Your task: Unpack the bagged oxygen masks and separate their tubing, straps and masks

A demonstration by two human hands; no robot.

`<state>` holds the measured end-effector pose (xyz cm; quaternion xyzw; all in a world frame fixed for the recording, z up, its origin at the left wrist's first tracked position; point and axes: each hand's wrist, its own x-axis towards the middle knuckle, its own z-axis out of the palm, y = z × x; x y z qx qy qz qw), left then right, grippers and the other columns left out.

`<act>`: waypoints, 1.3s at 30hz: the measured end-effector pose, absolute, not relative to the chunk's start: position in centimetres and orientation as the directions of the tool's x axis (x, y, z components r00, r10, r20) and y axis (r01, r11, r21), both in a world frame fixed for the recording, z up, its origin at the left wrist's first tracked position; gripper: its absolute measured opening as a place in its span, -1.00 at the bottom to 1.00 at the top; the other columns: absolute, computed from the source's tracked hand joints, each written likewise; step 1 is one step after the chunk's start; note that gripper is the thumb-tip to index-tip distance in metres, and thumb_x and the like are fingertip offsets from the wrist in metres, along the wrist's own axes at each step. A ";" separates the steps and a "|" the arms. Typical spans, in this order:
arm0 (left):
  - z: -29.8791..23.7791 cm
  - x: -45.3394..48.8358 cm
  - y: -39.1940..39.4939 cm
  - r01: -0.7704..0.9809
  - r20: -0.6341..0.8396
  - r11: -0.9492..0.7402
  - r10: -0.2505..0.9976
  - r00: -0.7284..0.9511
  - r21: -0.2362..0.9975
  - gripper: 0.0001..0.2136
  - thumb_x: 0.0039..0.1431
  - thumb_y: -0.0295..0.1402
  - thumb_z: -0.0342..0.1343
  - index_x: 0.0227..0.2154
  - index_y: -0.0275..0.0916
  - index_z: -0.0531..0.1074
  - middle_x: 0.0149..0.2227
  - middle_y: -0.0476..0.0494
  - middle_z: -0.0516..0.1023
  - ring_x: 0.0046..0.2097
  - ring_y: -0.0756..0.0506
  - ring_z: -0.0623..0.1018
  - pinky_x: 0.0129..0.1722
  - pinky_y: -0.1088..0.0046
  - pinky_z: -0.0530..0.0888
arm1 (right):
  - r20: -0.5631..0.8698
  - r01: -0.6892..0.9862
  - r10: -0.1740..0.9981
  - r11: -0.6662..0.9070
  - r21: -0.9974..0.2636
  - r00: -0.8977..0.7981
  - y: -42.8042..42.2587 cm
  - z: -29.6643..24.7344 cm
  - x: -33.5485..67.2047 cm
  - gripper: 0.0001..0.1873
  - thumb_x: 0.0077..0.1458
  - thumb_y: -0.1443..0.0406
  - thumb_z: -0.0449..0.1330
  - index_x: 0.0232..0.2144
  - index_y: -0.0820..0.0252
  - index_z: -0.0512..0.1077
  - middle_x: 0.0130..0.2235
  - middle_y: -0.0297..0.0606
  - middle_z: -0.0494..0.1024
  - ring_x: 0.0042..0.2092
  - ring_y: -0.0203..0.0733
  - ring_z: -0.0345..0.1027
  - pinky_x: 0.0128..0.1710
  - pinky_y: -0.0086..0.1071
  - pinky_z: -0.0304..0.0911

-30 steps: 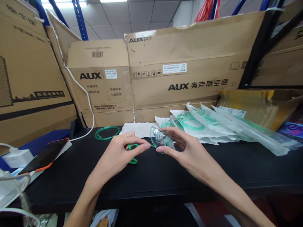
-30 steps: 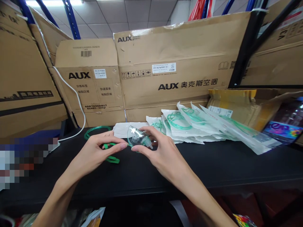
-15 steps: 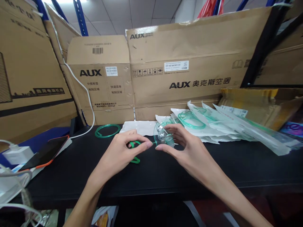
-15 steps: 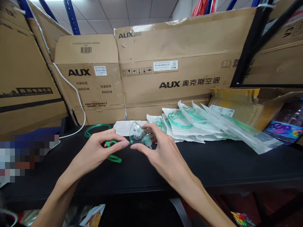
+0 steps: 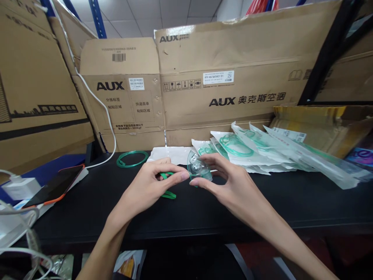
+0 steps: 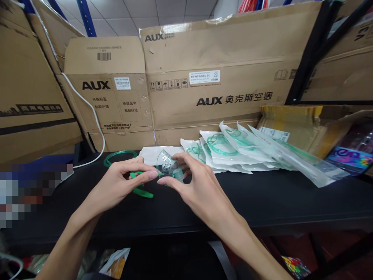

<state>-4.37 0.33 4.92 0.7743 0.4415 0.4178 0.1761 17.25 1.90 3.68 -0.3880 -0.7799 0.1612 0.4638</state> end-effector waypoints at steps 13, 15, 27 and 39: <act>4.4 -4.0 0.9 0.515 0.439 -0.510 0.859 0.263 0.690 -0.70 0.29 -0.06 0.12 -0.31 -0.12 0.66 -0.47 0.02 0.29 -0.41 -0.01 0.24 -0.42 0.45 0.17 | 0.699 0.303 0.651 0.758 -0.578 -0.296 1.3 4.2 16.8 -0.92 0.18 0.28 0.28 -0.23 0.04 0.50 0.07 -0.22 0.48 0.11 -0.04 0.40 0.02 -0.15 0.45; 4.4 -3.9 1.0 0.514 0.438 -0.510 0.859 0.265 0.690 -0.68 0.29 -0.05 0.12 -0.35 -0.14 0.65 -0.47 0.02 0.30 -0.41 -0.01 0.24 -0.42 0.45 0.17 | 0.702 0.353 0.638 0.766 -0.537 -0.316 1.3 4.2 16.8 -0.97 0.19 0.31 0.27 -0.31 0.04 0.52 0.10 -0.24 0.47 0.15 -0.03 0.37 0.11 -0.11 0.36; 3.5 -2.4 1.3 0.530 0.611 -0.602 0.769 0.186 0.597 -0.63 0.39 -0.17 0.02 -0.52 -0.23 0.41 -0.39 -0.02 0.44 -0.28 -0.04 0.46 -0.20 0.44 0.35 | 0.737 0.377 0.588 0.800 -0.468 -0.334 1.5 3.6 16.6 -0.85 0.22 0.42 0.23 -0.37 0.09 0.51 0.03 -0.26 0.50 0.07 -0.15 0.41 0.10 -0.22 0.26; 3.4 -2.1 0.8 0.381 0.412 -0.463 0.886 0.213 0.800 -0.71 0.23 -0.04 0.20 -0.17 -0.13 0.41 -0.67 0.23 0.22 -0.68 0.11 0.22 -0.63 0.59 0.16 | 0.759 0.386 0.558 0.816 -0.430 -0.335 1.8 3.8 16.8 -0.83 0.21 0.50 0.21 -0.35 0.14 0.44 -0.26 -0.33 0.45 -0.22 -0.25 0.38 -0.19 -0.35 0.25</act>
